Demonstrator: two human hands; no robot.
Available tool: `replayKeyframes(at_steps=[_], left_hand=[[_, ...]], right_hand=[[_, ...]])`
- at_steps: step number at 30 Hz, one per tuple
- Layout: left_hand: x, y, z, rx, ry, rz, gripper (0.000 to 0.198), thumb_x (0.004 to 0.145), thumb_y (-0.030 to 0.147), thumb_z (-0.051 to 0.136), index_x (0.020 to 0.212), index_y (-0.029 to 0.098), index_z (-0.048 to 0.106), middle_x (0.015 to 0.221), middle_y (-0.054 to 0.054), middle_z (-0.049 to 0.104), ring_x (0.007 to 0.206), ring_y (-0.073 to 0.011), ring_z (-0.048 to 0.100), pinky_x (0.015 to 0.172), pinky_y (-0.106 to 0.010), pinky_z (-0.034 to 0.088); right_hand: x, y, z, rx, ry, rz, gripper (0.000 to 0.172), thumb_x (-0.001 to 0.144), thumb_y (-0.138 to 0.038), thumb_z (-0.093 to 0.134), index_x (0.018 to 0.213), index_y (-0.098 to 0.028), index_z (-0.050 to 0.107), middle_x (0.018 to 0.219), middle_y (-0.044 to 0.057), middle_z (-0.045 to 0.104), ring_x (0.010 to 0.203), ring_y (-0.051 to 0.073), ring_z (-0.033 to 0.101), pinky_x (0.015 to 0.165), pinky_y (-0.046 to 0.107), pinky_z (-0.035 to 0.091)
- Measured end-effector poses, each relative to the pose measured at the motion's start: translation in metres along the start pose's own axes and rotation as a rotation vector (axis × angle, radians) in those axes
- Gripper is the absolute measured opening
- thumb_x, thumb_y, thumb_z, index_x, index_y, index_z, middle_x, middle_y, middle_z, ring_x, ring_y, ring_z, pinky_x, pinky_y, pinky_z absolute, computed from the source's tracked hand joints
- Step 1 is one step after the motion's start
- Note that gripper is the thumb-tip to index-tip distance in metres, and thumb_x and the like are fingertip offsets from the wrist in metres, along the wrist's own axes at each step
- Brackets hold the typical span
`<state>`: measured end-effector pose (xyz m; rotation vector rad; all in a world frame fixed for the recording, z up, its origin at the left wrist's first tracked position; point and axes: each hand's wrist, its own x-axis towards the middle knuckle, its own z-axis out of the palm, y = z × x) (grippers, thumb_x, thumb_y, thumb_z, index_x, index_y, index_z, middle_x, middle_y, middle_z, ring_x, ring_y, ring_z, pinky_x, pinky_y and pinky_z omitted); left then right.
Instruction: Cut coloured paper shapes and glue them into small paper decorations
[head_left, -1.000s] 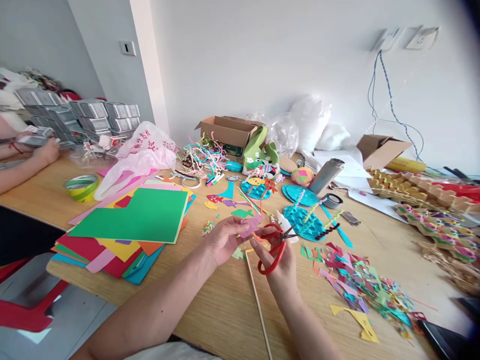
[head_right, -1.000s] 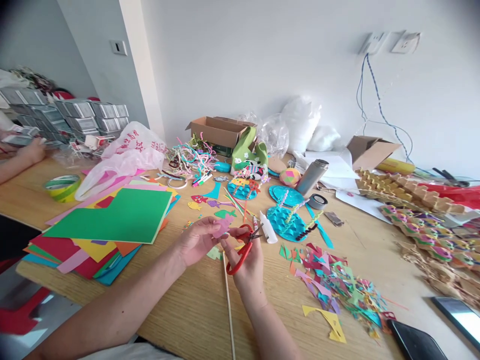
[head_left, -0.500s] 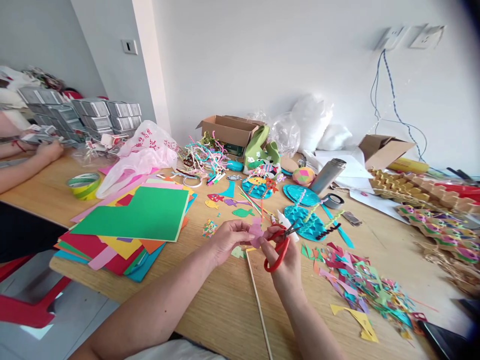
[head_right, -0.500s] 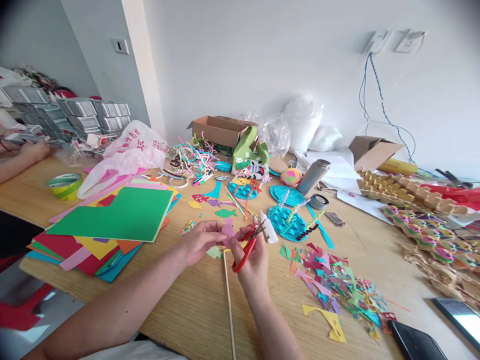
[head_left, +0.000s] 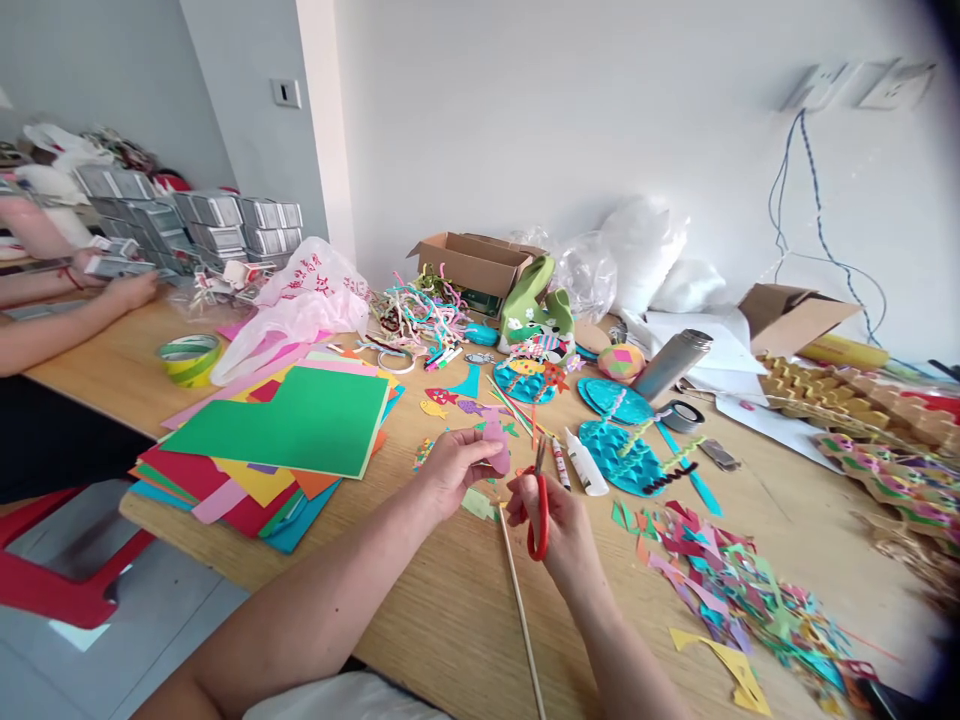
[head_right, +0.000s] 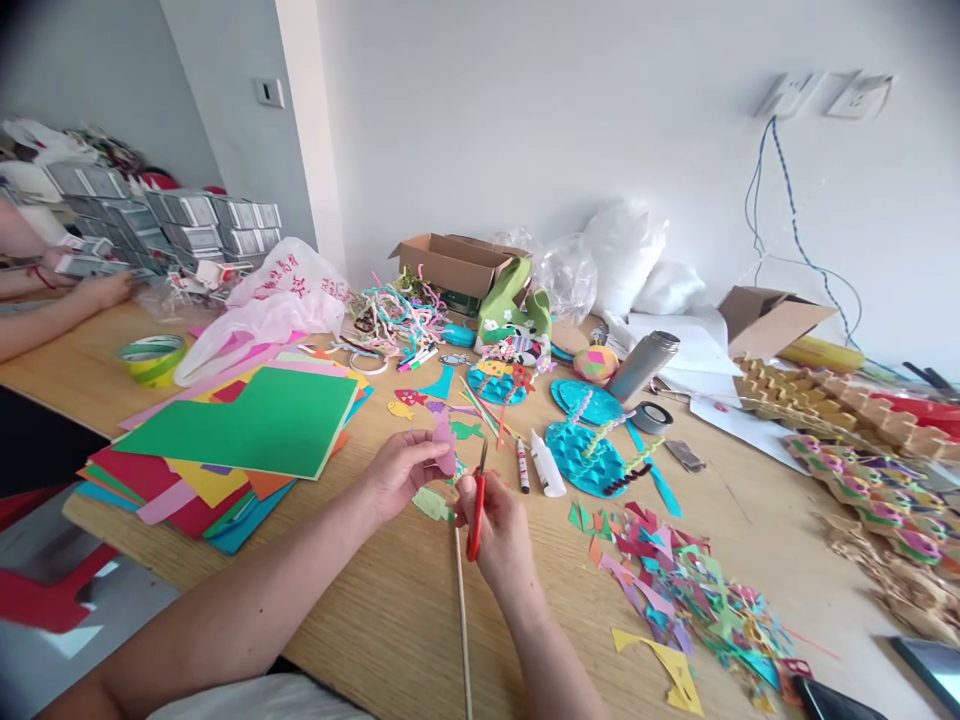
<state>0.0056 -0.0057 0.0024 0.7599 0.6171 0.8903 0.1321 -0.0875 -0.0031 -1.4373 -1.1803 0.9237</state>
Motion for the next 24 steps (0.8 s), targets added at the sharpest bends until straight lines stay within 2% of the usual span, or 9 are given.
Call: replayKeyframes(at_steps=[3,6,16,24], left_hand=[[-0.0002,0.0005,-0.0002,0.003,0.012,0.025,0.027,0.056,0.032,0.081,0.066,0.012,0.066,0.062,-0.002,0.063,0.060,-0.0120,0.057,0.066,-0.027,0.048],[-0.0005,0.0009,0.0001,0.010,0.020,0.027,0.028,0.055,0.032,0.081,0.069,0.012,0.066,0.064,-0.002,0.063,0.060,-0.0114,0.057,0.064,-0.027,0.048],[-0.0013,0.0005,0.0008,0.072,0.017,0.048,0.027,0.057,0.033,0.078,0.063,0.011,0.064,0.061,-0.002,0.062,0.060,-0.0121,0.056,0.064,-0.027,0.047],[-0.0021,-0.0011,0.0015,0.087,-0.004,0.038,0.026,0.056,0.032,0.078,0.062,0.011,0.064,0.059,-0.003,0.062,0.058,-0.0122,0.056,0.062,-0.027,0.047]], right_hand=[[-0.0018,0.0024,0.0043,-0.020,-0.114,0.043,0.055,0.076,-0.073,0.054,0.066,-0.020,0.053,0.058,0.002,0.060,0.051,0.016,0.056,0.050,0.028,0.044],[-0.0028,0.0039,0.0064,-0.052,-0.160,0.081,0.057,0.075,-0.075,0.054,0.064,-0.019,0.054,0.055,0.002,0.060,0.048,0.015,0.056,0.047,0.027,0.043],[-0.0035,-0.0030,0.0062,-0.041,-0.220,0.144,0.057,0.075,-0.074,0.054,0.064,-0.018,0.055,0.052,0.000,0.058,0.044,0.014,0.054,0.043,0.025,0.038],[-0.0033,0.0000,0.0044,-0.014,-0.220,0.150,0.058,0.074,-0.074,0.056,0.066,-0.017,0.058,0.052,0.001,0.059,0.044,0.013,0.054,0.044,0.025,0.040]])
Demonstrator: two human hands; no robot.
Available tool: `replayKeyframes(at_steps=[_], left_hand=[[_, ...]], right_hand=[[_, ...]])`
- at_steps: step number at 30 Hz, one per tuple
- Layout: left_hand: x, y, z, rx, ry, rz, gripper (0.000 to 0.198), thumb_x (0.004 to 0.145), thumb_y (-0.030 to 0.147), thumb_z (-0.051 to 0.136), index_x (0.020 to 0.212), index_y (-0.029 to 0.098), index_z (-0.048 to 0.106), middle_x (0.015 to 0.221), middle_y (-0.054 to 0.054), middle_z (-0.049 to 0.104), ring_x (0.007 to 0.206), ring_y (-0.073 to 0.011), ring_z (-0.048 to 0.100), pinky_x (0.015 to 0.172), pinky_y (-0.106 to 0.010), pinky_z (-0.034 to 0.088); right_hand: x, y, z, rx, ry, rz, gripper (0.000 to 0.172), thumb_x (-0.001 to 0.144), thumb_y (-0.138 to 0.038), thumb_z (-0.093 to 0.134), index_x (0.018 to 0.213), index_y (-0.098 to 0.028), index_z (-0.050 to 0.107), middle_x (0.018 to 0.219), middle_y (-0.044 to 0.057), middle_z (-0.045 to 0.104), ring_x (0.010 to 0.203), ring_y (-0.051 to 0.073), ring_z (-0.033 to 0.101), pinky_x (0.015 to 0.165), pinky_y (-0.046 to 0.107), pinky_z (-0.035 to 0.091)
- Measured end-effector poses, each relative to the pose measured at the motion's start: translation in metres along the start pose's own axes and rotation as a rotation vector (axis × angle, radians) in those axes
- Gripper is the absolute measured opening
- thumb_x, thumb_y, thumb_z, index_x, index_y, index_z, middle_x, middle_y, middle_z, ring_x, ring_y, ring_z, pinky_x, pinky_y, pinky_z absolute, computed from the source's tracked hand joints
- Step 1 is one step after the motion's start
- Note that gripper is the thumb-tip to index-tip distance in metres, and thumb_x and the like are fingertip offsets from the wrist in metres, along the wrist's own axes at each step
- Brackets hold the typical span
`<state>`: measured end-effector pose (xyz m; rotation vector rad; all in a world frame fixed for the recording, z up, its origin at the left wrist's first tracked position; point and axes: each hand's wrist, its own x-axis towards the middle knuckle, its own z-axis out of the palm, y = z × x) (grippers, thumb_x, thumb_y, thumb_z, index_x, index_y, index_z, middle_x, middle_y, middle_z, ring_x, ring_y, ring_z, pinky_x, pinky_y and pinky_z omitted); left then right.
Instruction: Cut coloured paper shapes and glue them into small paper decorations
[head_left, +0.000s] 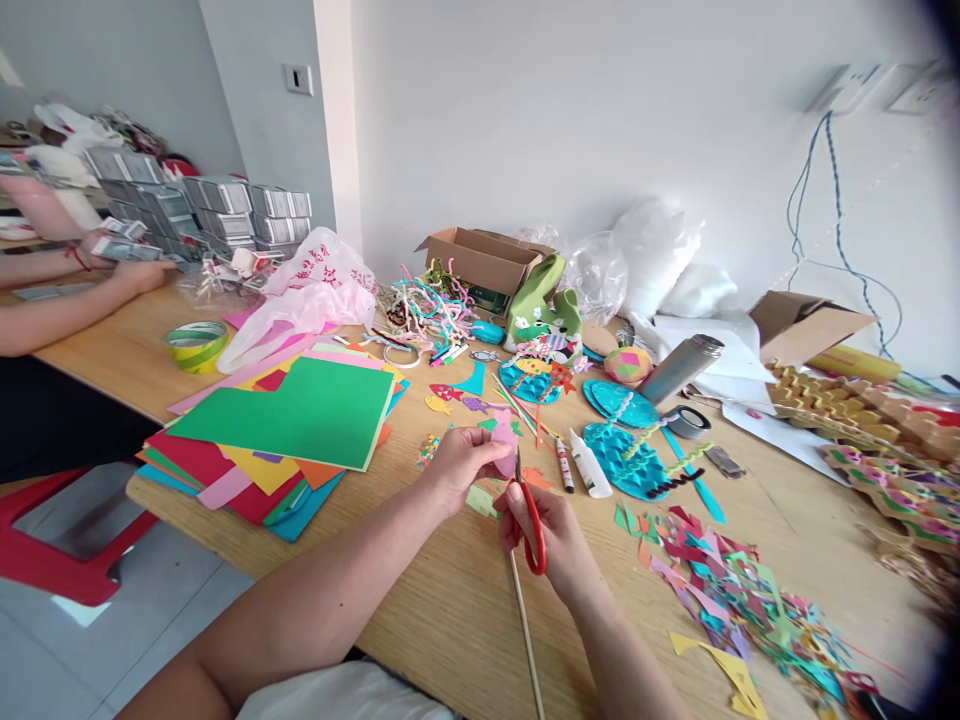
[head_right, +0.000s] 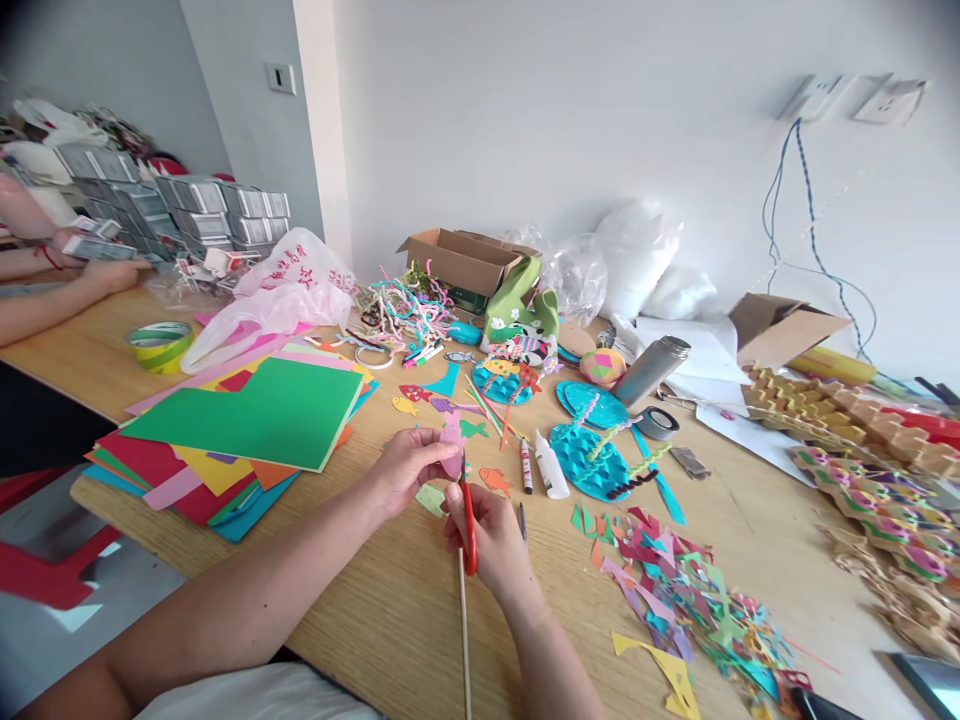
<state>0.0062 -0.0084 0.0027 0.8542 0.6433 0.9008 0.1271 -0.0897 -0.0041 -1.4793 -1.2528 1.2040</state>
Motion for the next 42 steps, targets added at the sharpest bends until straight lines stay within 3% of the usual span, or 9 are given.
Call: replayKeyframes(at_steps=[42], left_hand=[[-0.0002,-0.0006,0.0001,-0.011,-0.024,-0.027,0.023,0.056,0.030,0.077,0.058,0.011,0.064,0.058,-0.003,0.062,0.056,-0.0117,0.056,0.060,-0.026,0.047]], right_hand=[[0.0010,0.0039,-0.0022,-0.008,0.002,-0.008,0.058,0.076,-0.073,0.055,0.070,-0.015,0.060,0.051,0.001,0.057,0.043,0.012,0.052,0.044,0.025,0.037]])
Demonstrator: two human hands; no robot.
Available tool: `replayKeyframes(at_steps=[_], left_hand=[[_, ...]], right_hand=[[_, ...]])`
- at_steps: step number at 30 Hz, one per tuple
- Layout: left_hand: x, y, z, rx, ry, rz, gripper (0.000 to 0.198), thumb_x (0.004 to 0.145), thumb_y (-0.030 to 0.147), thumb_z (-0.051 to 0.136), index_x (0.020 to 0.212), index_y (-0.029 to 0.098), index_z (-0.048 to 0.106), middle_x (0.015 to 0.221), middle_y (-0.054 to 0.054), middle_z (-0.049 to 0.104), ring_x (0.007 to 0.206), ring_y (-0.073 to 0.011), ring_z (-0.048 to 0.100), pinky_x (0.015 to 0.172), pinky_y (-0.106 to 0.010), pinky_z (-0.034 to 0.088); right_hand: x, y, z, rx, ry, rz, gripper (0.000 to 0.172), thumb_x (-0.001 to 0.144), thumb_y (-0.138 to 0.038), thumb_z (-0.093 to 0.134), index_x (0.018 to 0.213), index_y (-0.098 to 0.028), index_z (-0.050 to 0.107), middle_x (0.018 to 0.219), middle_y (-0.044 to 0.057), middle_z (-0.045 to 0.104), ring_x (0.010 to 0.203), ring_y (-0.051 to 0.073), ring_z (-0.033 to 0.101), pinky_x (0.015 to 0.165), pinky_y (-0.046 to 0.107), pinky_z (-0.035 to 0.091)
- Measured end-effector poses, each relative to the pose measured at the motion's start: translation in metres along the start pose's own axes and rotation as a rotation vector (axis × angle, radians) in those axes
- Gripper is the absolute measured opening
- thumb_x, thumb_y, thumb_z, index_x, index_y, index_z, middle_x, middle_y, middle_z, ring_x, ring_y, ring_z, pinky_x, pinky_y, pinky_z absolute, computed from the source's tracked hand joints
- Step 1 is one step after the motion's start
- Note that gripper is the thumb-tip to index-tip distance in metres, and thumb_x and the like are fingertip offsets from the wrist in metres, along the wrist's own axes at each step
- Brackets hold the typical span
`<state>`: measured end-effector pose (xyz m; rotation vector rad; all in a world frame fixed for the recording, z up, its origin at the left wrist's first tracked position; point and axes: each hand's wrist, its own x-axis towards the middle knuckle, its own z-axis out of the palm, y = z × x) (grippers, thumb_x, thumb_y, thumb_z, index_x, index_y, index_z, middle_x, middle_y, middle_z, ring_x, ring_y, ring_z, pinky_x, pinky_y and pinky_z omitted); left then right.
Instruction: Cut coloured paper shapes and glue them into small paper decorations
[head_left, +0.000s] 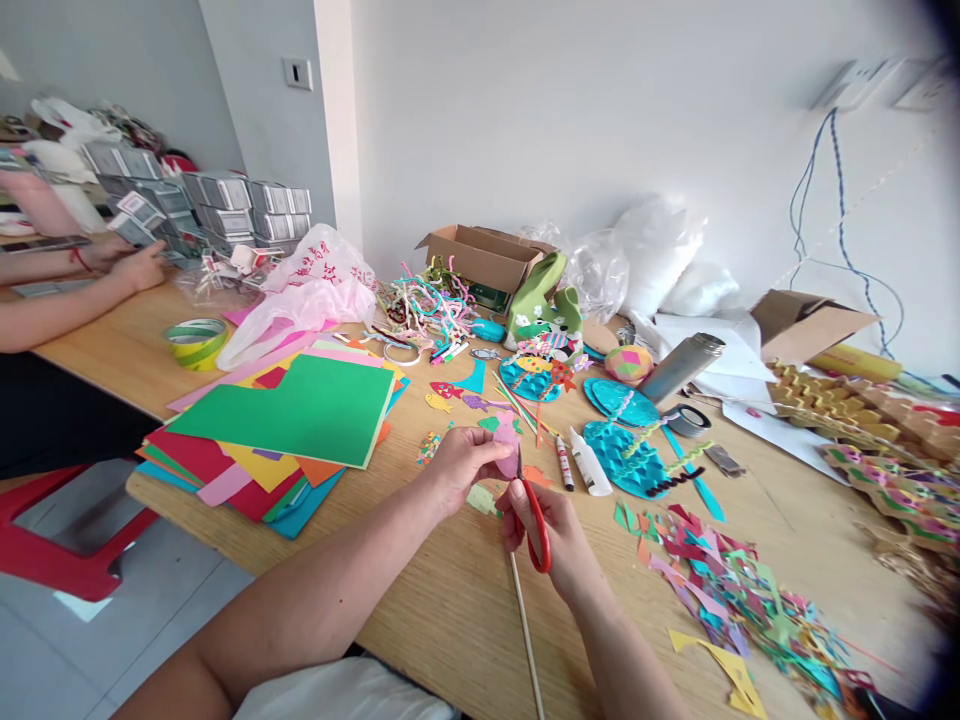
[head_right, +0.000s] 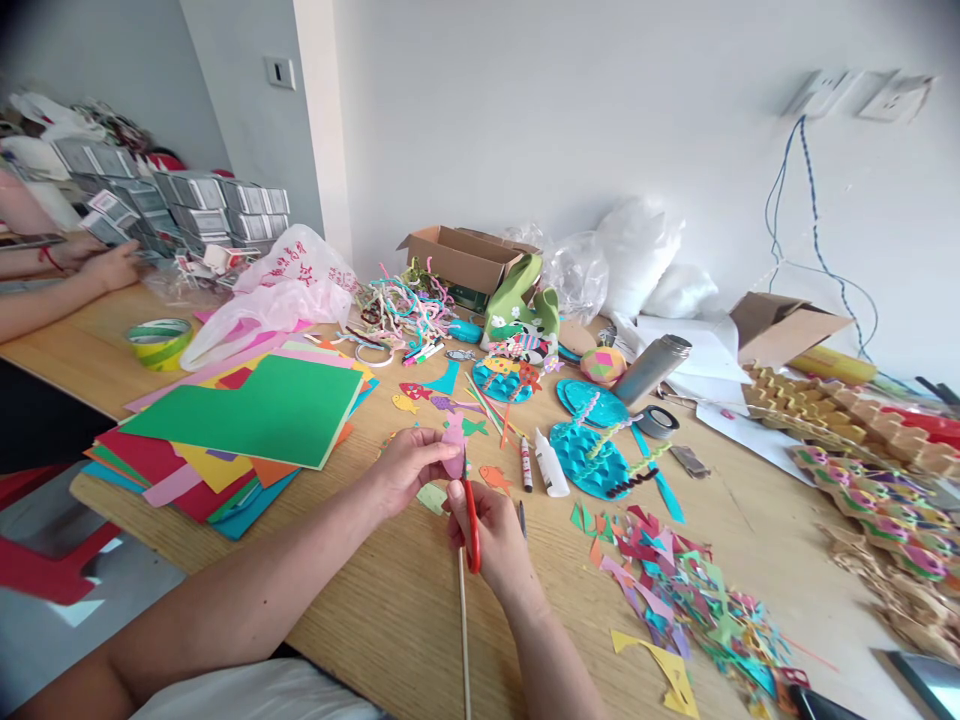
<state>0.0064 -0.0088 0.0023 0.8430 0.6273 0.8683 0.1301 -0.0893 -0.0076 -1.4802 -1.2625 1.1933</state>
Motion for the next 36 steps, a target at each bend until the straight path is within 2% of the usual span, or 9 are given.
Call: replayKeyframes(at_steps=[12,36], left_hand=[[-0.0011,0.0008,0.0001,-0.020,-0.016,-0.008,0.024,0.056,0.030,0.078,0.058,0.010,0.064,0.058,-0.003,0.062,0.056,-0.0120,0.056,0.061,-0.026,0.047],[0.0006,-0.0014,-0.0008,-0.028,-0.014,-0.009,0.025,0.057,0.030,0.079,0.060,0.010,0.065,0.058,-0.003,0.062,0.055,-0.0113,0.055,0.061,-0.026,0.046]], right_hand=[[-0.0033,-0.0064,0.0013,0.014,-0.010,-0.019,0.054,0.079,-0.071,0.054,0.071,-0.017,0.059,0.052,0.000,0.057,0.045,0.013,0.051,0.047,0.026,0.037],[-0.0020,-0.0017,-0.0001,-0.030,0.013,-0.005,0.057,0.077,-0.073,0.054,0.068,-0.017,0.060,0.048,-0.001,0.055,0.039,0.012,0.049,0.042,0.024,0.036]])
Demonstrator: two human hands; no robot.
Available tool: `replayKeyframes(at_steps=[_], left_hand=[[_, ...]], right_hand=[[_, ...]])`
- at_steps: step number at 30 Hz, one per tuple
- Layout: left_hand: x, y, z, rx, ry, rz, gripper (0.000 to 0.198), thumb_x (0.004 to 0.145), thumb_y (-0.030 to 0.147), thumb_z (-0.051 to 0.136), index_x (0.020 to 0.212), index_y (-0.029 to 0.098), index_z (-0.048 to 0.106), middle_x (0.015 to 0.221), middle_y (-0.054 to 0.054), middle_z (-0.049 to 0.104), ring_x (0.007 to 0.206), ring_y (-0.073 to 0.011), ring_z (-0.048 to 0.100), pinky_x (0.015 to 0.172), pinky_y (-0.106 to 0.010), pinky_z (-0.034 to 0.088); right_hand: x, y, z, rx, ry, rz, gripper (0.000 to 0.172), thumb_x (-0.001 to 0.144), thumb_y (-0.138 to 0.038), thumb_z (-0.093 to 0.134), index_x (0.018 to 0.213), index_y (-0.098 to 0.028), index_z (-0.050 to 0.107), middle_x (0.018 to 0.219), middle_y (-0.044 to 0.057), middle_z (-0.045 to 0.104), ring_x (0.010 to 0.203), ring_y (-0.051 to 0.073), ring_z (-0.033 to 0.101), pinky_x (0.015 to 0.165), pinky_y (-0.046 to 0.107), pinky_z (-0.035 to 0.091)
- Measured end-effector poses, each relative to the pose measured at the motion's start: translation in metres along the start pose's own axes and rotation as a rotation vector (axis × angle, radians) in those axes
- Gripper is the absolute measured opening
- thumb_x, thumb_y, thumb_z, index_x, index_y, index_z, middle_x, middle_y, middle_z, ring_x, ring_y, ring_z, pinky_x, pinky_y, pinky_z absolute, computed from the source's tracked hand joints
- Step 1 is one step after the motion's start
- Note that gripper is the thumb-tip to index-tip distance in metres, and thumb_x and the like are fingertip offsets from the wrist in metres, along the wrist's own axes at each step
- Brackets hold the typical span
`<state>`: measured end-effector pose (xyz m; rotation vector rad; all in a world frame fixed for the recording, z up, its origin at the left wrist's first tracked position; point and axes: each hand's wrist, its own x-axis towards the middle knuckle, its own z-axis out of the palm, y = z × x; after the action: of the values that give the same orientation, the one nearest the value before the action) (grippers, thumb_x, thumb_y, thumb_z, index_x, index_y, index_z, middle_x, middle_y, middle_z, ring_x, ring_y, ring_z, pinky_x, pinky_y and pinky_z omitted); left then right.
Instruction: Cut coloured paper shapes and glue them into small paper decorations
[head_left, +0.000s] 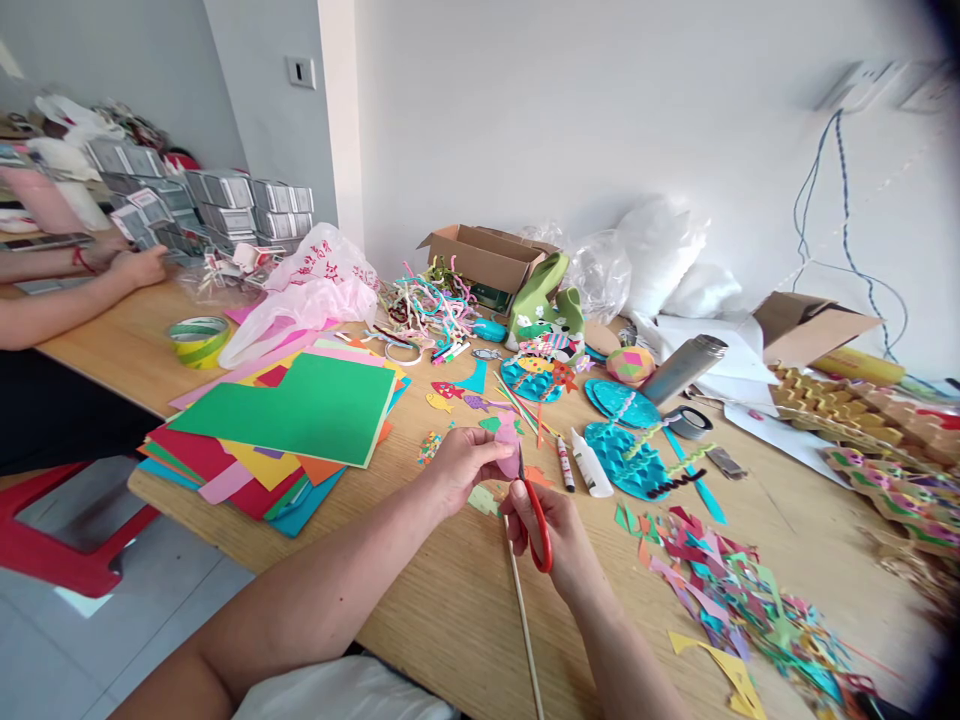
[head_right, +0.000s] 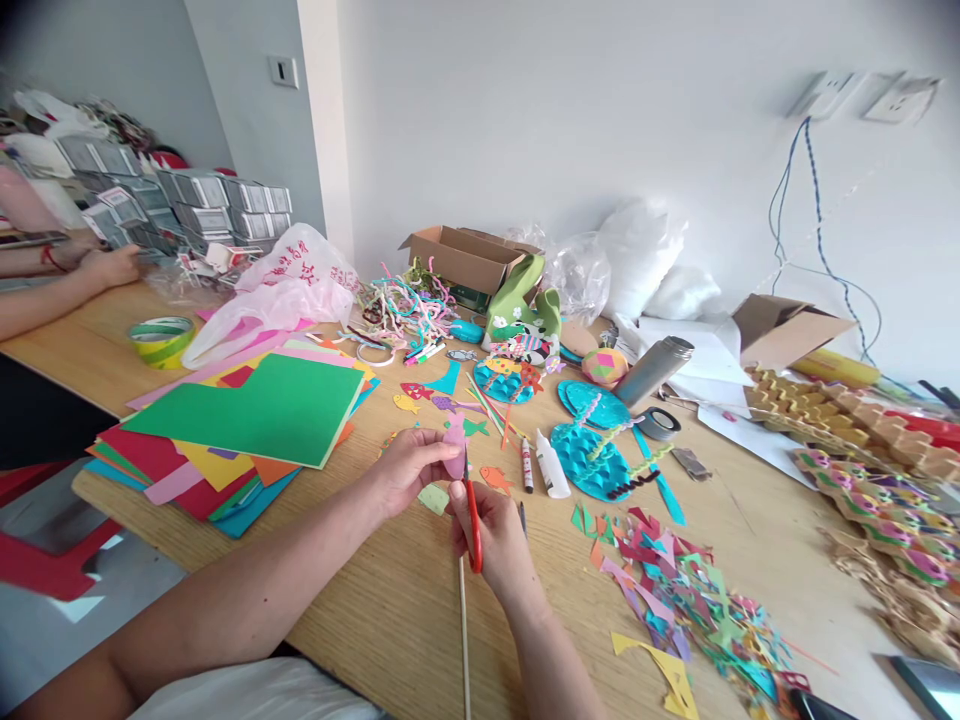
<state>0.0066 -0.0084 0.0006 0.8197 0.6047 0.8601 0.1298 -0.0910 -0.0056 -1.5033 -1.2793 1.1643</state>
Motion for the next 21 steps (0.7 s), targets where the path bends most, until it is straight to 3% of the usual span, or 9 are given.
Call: replayKeyframes(at_steps=[21], left_hand=[[-0.0003,-0.0006,0.0004,-0.005,-0.004,-0.012,0.024,0.056,0.030,0.078,0.061,0.011,0.065,0.059,-0.003,0.062,0.056,-0.0114,0.056,0.061,-0.026,0.047]], right_hand=[[0.0007,-0.0002,0.0002,-0.023,-0.001,-0.008,0.059,0.078,-0.075,0.051,0.069,-0.017,0.060,0.047,-0.001,0.055,0.039,0.012,0.048,0.041,0.024,0.035]])
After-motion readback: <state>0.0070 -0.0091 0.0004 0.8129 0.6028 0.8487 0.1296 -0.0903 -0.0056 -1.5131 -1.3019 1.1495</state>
